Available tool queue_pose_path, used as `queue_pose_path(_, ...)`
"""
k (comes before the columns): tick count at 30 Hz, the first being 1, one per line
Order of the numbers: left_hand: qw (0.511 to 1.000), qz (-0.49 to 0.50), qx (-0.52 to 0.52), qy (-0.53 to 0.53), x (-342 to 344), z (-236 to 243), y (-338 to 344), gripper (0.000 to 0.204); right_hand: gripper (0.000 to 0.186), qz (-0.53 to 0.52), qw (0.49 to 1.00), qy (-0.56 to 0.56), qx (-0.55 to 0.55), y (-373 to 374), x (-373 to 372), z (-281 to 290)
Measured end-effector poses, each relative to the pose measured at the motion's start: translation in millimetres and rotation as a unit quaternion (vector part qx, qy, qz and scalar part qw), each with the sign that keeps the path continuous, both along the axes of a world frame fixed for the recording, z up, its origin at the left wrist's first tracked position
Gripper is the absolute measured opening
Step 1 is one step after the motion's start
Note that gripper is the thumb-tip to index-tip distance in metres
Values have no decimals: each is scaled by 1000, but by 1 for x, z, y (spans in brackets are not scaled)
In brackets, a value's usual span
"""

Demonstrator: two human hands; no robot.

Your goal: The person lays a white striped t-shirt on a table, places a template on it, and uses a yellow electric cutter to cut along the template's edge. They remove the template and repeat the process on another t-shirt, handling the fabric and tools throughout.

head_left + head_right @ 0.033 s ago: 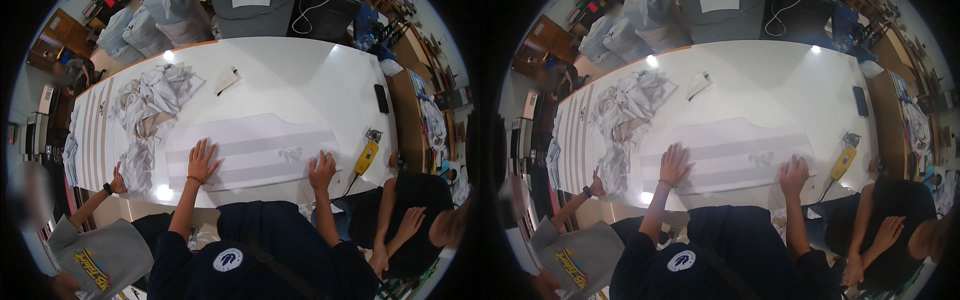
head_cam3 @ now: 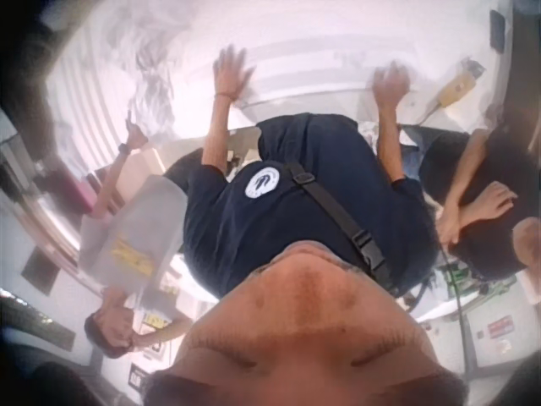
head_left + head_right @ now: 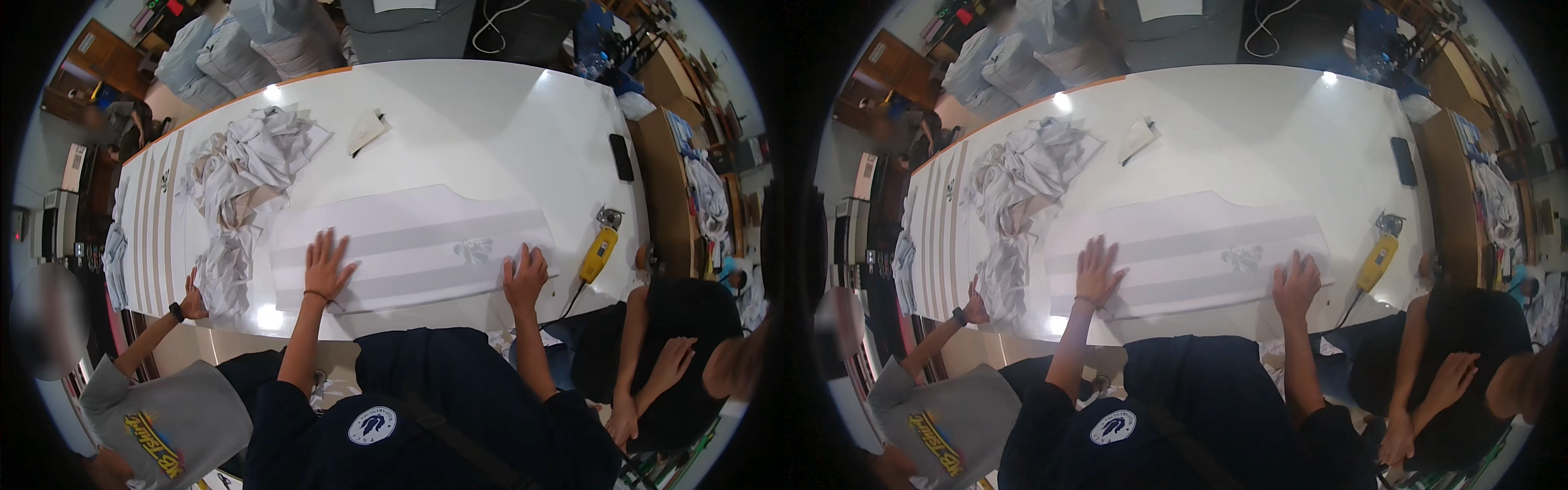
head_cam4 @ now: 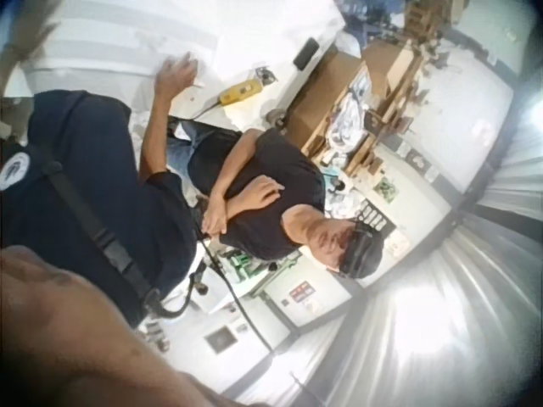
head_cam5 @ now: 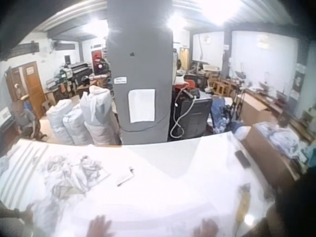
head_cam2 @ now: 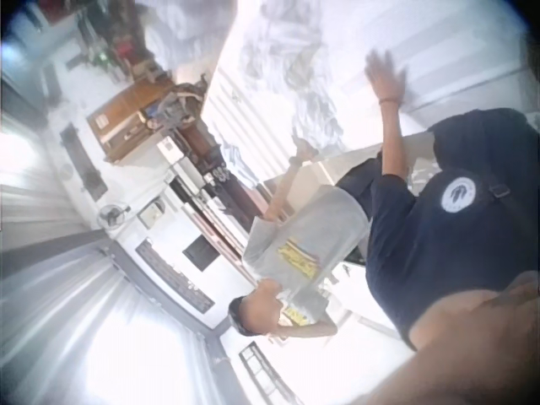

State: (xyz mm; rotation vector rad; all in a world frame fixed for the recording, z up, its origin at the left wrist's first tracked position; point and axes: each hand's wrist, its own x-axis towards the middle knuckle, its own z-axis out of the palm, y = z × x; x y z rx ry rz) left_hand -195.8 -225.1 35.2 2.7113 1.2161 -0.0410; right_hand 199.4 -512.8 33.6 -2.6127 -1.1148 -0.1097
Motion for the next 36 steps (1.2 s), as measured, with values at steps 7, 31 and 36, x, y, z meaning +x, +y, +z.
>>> queue_pose_path(7, 926, 372, 48, 37, -58, -31, 63, 87, 60, 19, 999, -9, 25, 7, 10, -1)
queue_pose_path(31, 932, 280, 217, -75, 23, -22, -8, 53, 53, -29, 997, 17, 75, 12, 12, 11)
queue_pose_path(36, 921, 373, -56, -102, 27, -8, -4, 44, 52, -93, 993, -11, 77, -20, 35, 6)
